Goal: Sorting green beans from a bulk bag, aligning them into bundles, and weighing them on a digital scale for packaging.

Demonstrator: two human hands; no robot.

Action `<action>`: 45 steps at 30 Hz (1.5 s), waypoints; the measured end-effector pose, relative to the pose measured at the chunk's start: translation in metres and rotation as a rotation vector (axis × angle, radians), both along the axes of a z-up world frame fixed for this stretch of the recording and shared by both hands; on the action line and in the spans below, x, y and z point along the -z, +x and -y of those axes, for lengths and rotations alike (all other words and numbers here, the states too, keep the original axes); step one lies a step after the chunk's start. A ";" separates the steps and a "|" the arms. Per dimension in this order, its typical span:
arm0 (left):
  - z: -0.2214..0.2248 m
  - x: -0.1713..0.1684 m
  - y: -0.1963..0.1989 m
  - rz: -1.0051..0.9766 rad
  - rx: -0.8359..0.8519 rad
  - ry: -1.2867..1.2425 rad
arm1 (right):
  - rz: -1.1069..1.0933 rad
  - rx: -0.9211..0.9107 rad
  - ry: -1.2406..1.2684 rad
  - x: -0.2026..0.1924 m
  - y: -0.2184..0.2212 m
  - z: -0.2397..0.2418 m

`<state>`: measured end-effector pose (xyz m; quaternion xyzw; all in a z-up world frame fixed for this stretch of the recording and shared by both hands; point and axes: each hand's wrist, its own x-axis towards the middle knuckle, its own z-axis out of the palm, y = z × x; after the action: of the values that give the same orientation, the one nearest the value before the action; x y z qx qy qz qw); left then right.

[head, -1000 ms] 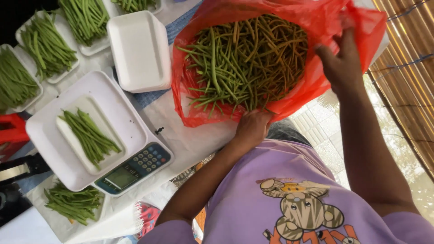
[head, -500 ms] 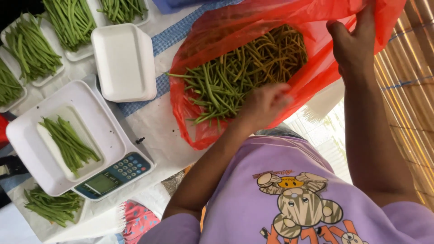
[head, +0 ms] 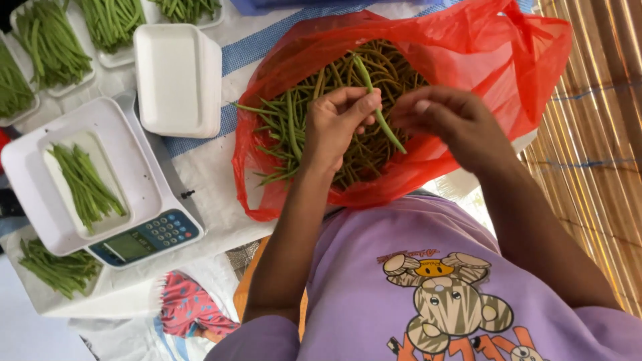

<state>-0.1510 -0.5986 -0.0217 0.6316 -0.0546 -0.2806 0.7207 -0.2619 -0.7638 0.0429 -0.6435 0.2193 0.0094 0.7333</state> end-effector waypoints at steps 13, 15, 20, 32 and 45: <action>0.002 -0.005 -0.020 -0.029 -0.311 -0.193 | -0.019 -0.291 0.087 0.031 -0.025 0.017; -0.017 -0.007 -0.005 -0.075 -0.350 -0.218 | -0.068 -0.327 0.084 0.033 -0.031 0.031; -0.031 0.002 0.020 0.064 -0.434 -0.012 | -0.091 -0.211 0.191 0.041 -0.044 0.053; -0.007 0.072 0.050 0.599 0.026 1.052 | 0.046 -0.032 0.332 0.043 -0.036 0.014; -0.074 -0.019 -0.014 0.032 0.188 0.172 | 0.071 0.173 0.401 0.076 0.001 -0.039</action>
<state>-0.1646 -0.5246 -0.0030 0.6877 -0.1008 -0.3406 0.6332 -0.2607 -0.7245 -0.0328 -0.4633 0.2413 -0.0327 0.8521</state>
